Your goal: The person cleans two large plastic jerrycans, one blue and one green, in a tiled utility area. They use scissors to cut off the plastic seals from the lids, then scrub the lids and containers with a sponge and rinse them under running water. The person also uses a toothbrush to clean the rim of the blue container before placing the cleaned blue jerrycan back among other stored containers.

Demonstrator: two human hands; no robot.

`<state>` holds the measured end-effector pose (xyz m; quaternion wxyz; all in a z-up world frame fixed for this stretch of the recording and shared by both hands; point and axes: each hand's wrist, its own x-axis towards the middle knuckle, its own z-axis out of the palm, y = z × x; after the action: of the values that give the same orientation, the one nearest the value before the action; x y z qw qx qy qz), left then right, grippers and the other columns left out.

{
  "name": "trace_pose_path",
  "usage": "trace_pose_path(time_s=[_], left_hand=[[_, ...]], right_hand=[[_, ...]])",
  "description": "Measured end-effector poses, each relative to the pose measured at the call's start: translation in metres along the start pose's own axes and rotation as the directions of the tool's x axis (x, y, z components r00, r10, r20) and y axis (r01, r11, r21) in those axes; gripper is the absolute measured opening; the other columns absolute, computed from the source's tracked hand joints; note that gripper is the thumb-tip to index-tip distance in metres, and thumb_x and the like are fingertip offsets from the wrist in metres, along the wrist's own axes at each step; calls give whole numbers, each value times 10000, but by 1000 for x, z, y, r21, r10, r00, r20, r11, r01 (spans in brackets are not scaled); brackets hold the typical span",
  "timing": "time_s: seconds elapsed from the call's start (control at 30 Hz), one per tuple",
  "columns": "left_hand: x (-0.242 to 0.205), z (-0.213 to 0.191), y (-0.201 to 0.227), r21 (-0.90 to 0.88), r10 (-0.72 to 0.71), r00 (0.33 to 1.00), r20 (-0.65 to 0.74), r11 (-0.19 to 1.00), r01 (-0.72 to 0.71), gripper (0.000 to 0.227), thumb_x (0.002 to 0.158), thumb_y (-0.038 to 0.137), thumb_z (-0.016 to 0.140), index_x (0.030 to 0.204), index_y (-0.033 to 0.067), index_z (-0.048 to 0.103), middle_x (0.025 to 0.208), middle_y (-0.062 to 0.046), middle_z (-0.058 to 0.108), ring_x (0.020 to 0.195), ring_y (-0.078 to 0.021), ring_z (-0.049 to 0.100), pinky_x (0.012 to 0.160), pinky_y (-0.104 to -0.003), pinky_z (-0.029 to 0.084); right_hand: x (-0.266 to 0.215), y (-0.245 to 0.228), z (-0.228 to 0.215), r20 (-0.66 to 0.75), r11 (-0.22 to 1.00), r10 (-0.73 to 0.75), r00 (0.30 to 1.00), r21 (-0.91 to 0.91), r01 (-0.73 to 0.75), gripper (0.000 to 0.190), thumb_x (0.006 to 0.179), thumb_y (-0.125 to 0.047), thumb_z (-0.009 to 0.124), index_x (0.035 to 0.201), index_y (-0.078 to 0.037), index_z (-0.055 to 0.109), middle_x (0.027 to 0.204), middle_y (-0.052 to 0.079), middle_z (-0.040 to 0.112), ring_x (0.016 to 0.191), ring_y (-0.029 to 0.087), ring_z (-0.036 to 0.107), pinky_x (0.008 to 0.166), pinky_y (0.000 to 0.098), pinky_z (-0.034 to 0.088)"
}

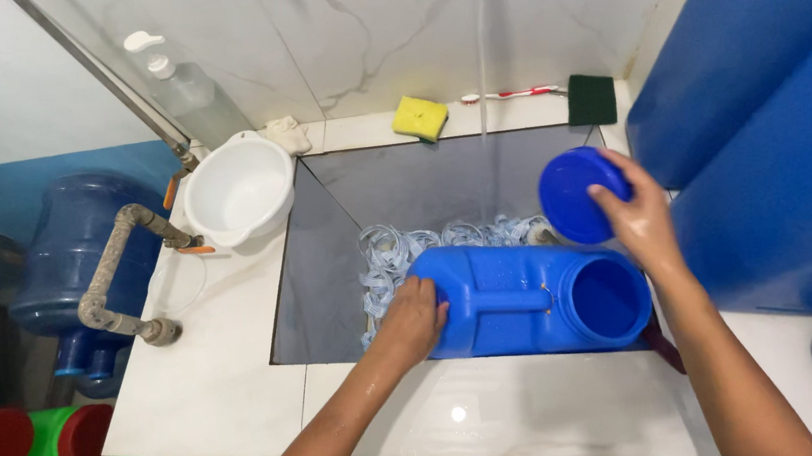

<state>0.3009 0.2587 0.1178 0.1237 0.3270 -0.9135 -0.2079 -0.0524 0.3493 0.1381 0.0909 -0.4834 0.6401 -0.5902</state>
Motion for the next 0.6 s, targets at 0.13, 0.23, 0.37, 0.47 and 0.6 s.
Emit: trace_pose_path(time_s=[0.13,0.23,0.37,0.47,0.6], left_hand=[[-12,-10,12,167,160,986,-37,974,-152,528,663,-43,665,1182,-60,570,1146,-266,560,1097,-428,552,966,-495,467],[-6,1,40,87,258,957,-132,965,-248,640,569,30,743,1179,-78,582,1178,-293,557,1137,-455,530,990,-540,413],[39,65,67,169,392,918,-59,910,-378,463,822,171,727,1225,-35,632,1057,-222,639,1065,-390,591,1031,-572,391],[92,92,43,326,351,936,37,881,-343,235,943,170,626,1137,46,674,1082,-193,678,1117,-372,608,1014,-523,416],[202,99,6,535,395,900,-185,809,-245,230,842,204,647,1004,62,727,1160,-223,693,1255,-371,581,1159,-556,337]], right_hand=[[67,46,83,196,1000,21,980,-17,-18,484,872,-108,745,1340,-35,645,1212,138,718,1094,215,687,958,317,534],[124,72,153,252,980,170,953,-145,-136,496,809,-114,756,1297,-54,691,1122,153,741,1016,255,706,898,344,544],[166,95,204,279,882,471,837,-158,-443,489,782,-131,746,1266,-86,705,1052,162,763,920,261,739,827,374,577],[172,99,198,322,924,357,877,-259,-281,531,735,-142,786,1256,-81,708,1084,155,756,976,259,734,886,379,560],[182,66,142,186,898,148,971,-437,-53,624,756,-176,753,1362,-91,632,1129,233,712,1040,390,685,908,464,536]])
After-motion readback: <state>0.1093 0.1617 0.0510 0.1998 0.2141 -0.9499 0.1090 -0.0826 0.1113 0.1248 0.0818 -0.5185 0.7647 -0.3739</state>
